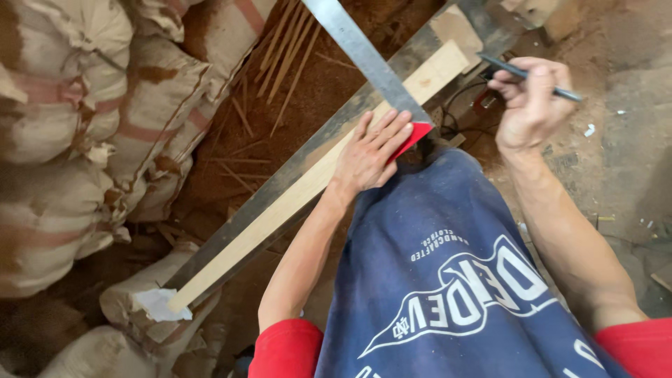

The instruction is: The person measures and marks a long wooden plank using a tape measure, a try square, and a pencil. They repeatedly align the tools and draw lines on the wood to prepare it for cutting.

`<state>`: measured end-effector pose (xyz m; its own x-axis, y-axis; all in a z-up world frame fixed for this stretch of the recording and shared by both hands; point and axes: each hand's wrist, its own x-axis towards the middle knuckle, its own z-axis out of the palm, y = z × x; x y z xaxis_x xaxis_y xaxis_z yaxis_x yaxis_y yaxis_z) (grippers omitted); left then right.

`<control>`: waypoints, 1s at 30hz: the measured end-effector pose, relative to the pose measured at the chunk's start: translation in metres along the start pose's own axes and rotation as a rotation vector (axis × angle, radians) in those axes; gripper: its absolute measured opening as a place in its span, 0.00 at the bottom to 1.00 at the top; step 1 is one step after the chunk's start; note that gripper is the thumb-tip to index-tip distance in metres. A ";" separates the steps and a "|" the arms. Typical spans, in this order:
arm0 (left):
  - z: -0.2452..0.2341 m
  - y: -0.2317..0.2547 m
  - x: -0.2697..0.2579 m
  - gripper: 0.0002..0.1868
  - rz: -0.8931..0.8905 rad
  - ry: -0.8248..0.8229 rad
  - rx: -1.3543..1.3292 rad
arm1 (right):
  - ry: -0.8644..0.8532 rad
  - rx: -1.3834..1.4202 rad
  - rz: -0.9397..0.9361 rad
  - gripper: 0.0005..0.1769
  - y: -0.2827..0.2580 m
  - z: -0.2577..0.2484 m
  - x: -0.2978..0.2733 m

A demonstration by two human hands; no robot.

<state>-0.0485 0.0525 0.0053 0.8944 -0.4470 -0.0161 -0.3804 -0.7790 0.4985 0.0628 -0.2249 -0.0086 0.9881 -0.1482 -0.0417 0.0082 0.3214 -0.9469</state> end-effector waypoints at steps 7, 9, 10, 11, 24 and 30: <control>0.000 0.002 0.002 0.46 -0.019 -0.012 0.010 | -0.192 -0.261 0.014 0.13 -0.015 0.024 -0.011; 0.000 0.003 0.001 0.45 -0.016 -0.003 0.015 | -0.319 -0.322 -0.002 0.11 -0.024 0.034 -0.016; -0.001 0.003 0.001 0.45 -0.013 0.004 0.017 | -0.349 -0.328 0.014 0.10 -0.027 0.039 -0.020; -0.001 0.003 0.000 0.45 -0.011 0.012 0.019 | -0.381 -0.334 0.030 0.10 -0.030 0.044 -0.023; -0.001 -0.002 0.001 0.46 0.013 0.056 -0.038 | -0.807 -0.906 -0.276 0.04 -0.075 0.061 -0.009; 0.001 0.001 -0.002 0.46 0.008 0.056 -0.054 | -0.653 -0.749 -0.204 0.03 -0.059 0.076 -0.003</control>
<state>-0.0509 0.0524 0.0046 0.9036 -0.4269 0.0360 -0.3759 -0.7498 0.5445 0.0708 -0.1718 0.0717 0.8712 0.4778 0.1128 0.3091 -0.3551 -0.8823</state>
